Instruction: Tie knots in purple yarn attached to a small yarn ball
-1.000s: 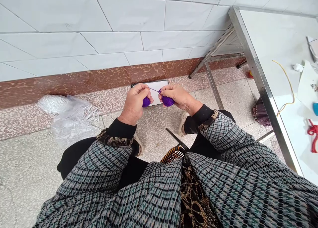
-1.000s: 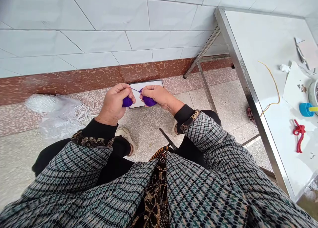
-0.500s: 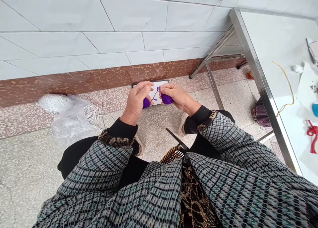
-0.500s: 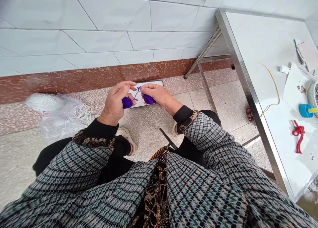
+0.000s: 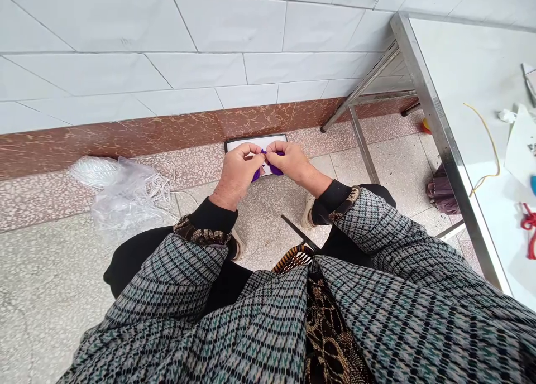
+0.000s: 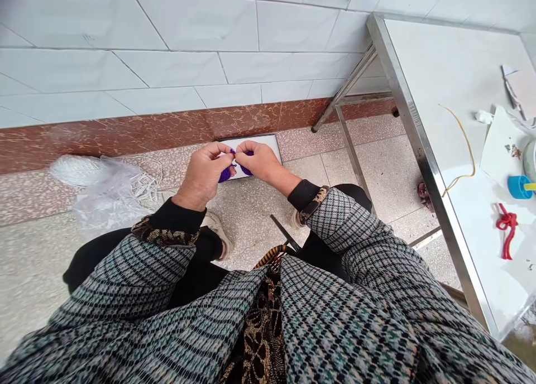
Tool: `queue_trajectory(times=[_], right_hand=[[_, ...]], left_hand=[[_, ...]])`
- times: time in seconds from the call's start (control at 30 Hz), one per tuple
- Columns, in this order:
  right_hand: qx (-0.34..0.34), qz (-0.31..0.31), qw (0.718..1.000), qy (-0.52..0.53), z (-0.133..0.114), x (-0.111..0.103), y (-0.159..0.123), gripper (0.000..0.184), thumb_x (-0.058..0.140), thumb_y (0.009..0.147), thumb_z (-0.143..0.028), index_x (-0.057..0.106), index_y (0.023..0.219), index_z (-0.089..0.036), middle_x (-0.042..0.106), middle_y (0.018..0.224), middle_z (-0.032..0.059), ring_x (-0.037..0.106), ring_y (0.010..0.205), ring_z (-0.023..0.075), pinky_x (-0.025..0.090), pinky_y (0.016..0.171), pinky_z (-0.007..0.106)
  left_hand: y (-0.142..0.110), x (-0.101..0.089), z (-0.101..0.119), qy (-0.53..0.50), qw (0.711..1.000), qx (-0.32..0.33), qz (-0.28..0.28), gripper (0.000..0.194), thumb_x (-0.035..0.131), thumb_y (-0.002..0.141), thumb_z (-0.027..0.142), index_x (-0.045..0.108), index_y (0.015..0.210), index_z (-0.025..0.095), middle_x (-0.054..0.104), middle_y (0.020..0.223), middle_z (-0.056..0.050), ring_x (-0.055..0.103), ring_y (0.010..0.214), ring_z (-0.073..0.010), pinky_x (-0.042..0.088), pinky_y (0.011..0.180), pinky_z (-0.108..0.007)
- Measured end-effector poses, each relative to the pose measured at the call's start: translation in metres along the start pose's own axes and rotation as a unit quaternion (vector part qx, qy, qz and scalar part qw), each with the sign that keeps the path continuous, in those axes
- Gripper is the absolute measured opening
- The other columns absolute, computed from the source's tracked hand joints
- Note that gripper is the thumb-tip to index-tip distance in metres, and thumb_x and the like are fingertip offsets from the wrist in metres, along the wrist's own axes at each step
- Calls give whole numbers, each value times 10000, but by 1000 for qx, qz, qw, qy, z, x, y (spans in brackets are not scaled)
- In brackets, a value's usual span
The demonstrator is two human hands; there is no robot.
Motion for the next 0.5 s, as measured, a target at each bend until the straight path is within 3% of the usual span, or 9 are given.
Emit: queue_trajectory(times=[0.2,0.37,0.5], right_hand=[[-12,17,999,-42,-8,2,0,249,642,902,-21,560,716,-165,545,666,-70,463,639,91,376,686,246],[1,10,1000,-17,-5,8,2,240,608,929,-33,561,738,-170,534,663,-69,457,617,95,367,655,249],[-22,13,999,-19,0,12,0,216,646,921,-56,585,744,-164,565,663,-64,493,646,101,393,690,238]], left_hand=[[1,1,-5,-37,999,-36,7,123,626,682,69,608,665,190,539,508,65,528,389,-79,389,414,-172],[5,-5,-4,-1,998,38,51,167,653,703,40,610,687,201,528,497,78,536,408,-76,378,421,-155],[6,-1,-8,-102,994,30,30,158,619,686,43,619,724,196,591,583,70,522,421,-61,415,447,-163]])
Point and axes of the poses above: each hand's wrist, its own y-axis towards the middle knuckle, its own x-axis out of the palm, z = x × y, the point moved 5 cm from there along y, towards the middle knuckle
